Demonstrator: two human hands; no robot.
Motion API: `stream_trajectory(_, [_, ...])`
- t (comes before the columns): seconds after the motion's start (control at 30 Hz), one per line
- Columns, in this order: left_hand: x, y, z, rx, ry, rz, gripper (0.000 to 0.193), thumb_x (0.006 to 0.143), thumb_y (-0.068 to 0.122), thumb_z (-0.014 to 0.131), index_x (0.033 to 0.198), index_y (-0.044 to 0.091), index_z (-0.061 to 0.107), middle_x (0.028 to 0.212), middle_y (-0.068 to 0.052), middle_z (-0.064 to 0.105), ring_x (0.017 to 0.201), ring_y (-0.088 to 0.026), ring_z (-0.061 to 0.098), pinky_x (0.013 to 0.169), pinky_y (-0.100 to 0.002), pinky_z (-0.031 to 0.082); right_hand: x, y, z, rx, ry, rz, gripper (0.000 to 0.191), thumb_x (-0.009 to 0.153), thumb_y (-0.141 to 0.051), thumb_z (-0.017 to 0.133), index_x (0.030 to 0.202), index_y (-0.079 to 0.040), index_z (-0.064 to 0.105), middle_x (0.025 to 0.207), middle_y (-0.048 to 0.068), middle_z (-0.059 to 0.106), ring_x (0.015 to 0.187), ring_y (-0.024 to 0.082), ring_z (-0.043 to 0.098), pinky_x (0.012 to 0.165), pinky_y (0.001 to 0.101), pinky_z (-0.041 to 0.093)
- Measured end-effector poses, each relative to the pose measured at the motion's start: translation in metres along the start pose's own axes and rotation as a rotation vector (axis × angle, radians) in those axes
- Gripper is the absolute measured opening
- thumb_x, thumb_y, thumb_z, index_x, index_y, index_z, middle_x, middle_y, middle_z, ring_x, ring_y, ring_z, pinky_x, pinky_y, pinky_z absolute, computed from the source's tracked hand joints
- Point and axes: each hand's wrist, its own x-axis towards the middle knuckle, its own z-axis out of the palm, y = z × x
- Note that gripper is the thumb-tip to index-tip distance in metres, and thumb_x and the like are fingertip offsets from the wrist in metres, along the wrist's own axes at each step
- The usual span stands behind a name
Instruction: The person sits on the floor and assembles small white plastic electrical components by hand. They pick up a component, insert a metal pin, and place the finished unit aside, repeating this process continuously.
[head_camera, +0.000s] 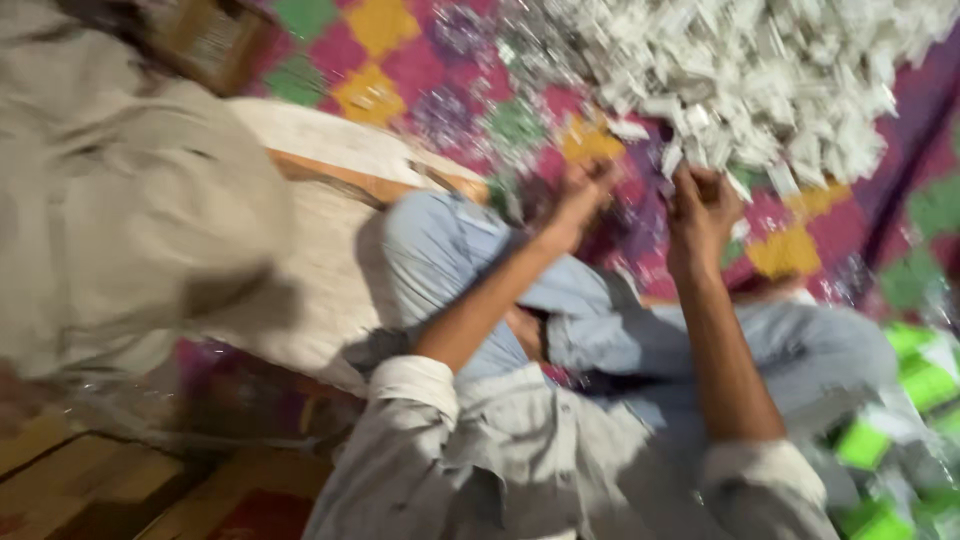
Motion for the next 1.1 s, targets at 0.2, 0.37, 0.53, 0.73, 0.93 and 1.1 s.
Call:
stream_trajectory(0.2, [0.003, 0.006, -0.019, 0.011, 0.137, 0.247, 0.008, 0.099, 0.016, 0.072, 0.100, 0.009, 0.068, 0.086, 0.004, 0.063, 0.071, -0.004, 0.053, 0.064, -0.021, 0.043, 0.002, -0.002, -0.031, -0.998, -0.398, -0.341, 0.014, 0.090, -0.013, 0.085, 0.098, -0.003, 0.080, 0.086, 0.008, 0.077, 0.069, 0.014, 0.071, 0.059, 0.0309, 0.052])
stream_trajectory(0.37, [0.002, 0.022, -0.035, 0.079, 0.267, 0.280, 0.015, 0.099, 0.020, 0.072, 0.106, 0.007, 0.072, 0.080, 0.002, 0.062, 0.063, -0.006, 0.047, 0.056, -0.023, 0.040, -0.003, 0.016, -0.019, -1.284, -0.437, -0.255, 0.012, 0.090, -0.016, 0.083, 0.096, -0.006, 0.082, 0.083, 0.014, 0.076, 0.069, 0.026, 0.069, 0.064, 0.0419, 0.053])
stream_trajectory(0.53, [0.007, 0.024, -0.046, 0.018, 0.341, 0.308, 0.013, 0.101, 0.018, 0.070, 0.105, 0.006, 0.071, 0.078, 0.003, 0.060, 0.062, -0.007, 0.045, 0.055, -0.023, 0.038, 0.004, 0.024, -0.018, -1.217, -0.487, -0.134, 0.015, 0.098, -0.019, 0.074, 0.105, -0.006, 0.078, 0.086, 0.011, 0.077, 0.067, 0.018, 0.070, 0.064, 0.0369, 0.054])
stream_trajectory(0.73, [0.008, 0.041, -0.065, -0.045, 0.522, 0.486, 0.014, 0.102, 0.016, 0.069, 0.109, 0.004, 0.071, 0.085, 0.002, 0.060, 0.069, -0.006, 0.044, 0.059, -0.025, 0.034, 0.006, 0.017, -0.022, -1.071, -0.463, -0.150, 0.018, 0.101, -0.020, 0.074, 0.108, -0.004, 0.077, 0.086, 0.009, 0.077, 0.067, 0.013, 0.068, 0.059, 0.0333, 0.051])
stream_trajectory(0.93, [-0.004, 0.060, -0.060, 0.246, 0.571, 0.725, 0.059, 0.100, 0.017, 0.073, 0.150, 0.012, 0.040, 0.145, -0.008, 0.049, 0.128, -0.021, 0.053, 0.105, -0.038, 0.050, 0.002, 0.009, -0.018, -1.086, -0.447, -0.166, 0.021, 0.101, -0.023, 0.075, 0.106, -0.003, 0.076, 0.080, 0.010, 0.074, 0.063, 0.013, 0.065, 0.058, 0.0334, 0.048])
stream_trajectory(1.1, [0.006, 0.062, -0.052, 0.629, 0.547, 0.683, 0.061, 0.099, 0.022, 0.074, 0.150, 0.011, 0.042, 0.150, -0.011, 0.054, 0.137, -0.025, 0.056, 0.100, -0.044, 0.056, 0.001, 0.005, -0.018, -1.088, -0.436, -0.152, 0.021, 0.100, -0.025, 0.074, 0.106, -0.005, 0.077, 0.080, 0.010, 0.074, 0.060, 0.015, 0.063, 0.055, 0.0353, 0.047])
